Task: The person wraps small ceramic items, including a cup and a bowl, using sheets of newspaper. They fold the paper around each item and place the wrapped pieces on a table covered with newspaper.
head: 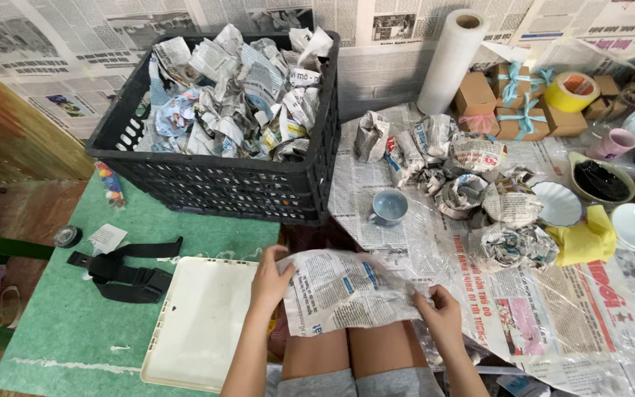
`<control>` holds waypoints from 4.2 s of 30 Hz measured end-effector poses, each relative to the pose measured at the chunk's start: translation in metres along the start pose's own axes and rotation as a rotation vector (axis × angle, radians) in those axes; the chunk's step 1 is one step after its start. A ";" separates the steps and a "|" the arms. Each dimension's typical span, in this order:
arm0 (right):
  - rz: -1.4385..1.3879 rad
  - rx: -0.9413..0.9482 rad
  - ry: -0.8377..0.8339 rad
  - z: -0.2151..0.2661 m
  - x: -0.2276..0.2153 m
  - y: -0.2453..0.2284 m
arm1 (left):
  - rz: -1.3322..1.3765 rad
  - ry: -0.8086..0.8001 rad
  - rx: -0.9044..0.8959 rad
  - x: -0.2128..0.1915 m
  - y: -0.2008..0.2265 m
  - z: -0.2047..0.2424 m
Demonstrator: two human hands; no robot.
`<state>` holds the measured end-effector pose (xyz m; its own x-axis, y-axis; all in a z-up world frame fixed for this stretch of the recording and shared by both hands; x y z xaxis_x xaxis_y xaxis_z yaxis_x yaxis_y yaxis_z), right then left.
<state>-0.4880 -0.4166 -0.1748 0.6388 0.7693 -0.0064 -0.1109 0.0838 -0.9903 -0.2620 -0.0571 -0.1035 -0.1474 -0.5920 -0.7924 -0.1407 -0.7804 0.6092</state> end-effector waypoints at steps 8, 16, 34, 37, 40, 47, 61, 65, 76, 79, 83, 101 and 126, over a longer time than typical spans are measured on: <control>0.013 -0.097 -0.064 -0.002 0.008 0.001 | -0.286 0.340 0.594 -0.002 0.135 0.064; 0.014 -0.020 -0.072 -0.001 0.012 0.015 | -0.328 -0.062 0.713 0.083 0.162 0.075; 0.058 -0.401 0.624 -0.072 -0.101 0.027 | -0.266 -0.241 0.799 0.109 0.186 0.084; 0.249 -0.429 0.775 -0.082 -0.101 0.020 | -0.309 -0.169 0.840 0.107 0.189 0.088; 0.475 -0.379 0.918 -0.091 -0.101 0.008 | -0.288 -0.230 0.814 0.113 0.191 0.086; 0.072 -0.450 0.874 -0.070 -0.107 0.003 | -0.304 -0.169 0.805 0.112 0.196 0.085; -0.175 -0.650 0.820 -0.051 -0.269 -0.019 | -0.224 -0.141 0.822 0.120 0.205 0.084; 0.148 -0.658 0.962 -0.081 -0.313 -0.035 | -0.218 -0.127 0.821 0.119 0.202 0.088; 0.366 -0.432 0.971 -0.132 -0.322 -0.023 | -0.246 -0.131 0.801 0.119 0.208 0.085; 0.380 -0.456 0.989 -0.141 -0.320 -0.027 | -0.243 -0.132 0.796 0.117 0.208 0.085; 0.338 -0.437 0.984 -0.155 -0.319 -0.027 | -0.249 -0.140 0.791 0.119 0.206 0.085; 0.665 -0.452 0.664 -0.123 -0.180 -0.051 | -0.250 -0.135 0.787 0.118 0.201 0.084; 0.608 -0.593 0.429 -0.165 -0.116 -0.152 | -0.260 -0.217 0.767 0.122 0.195 0.084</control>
<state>-0.4198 -0.6230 -0.0464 0.8370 0.2675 -0.4773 -0.1868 -0.6802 -0.7088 -0.3898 -0.2644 -0.0784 -0.1927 -0.2987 -0.9347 -0.8115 -0.4870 0.3230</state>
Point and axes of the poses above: each hand's wrist, its own z-axis away from the middle knuckle, its own x-axis out of the palm, y = z × x, the point moved 8 cm from there along -z, towards the middle knuckle, and after that the axes turned 10 degrees about -z, right-handed, at the moved point
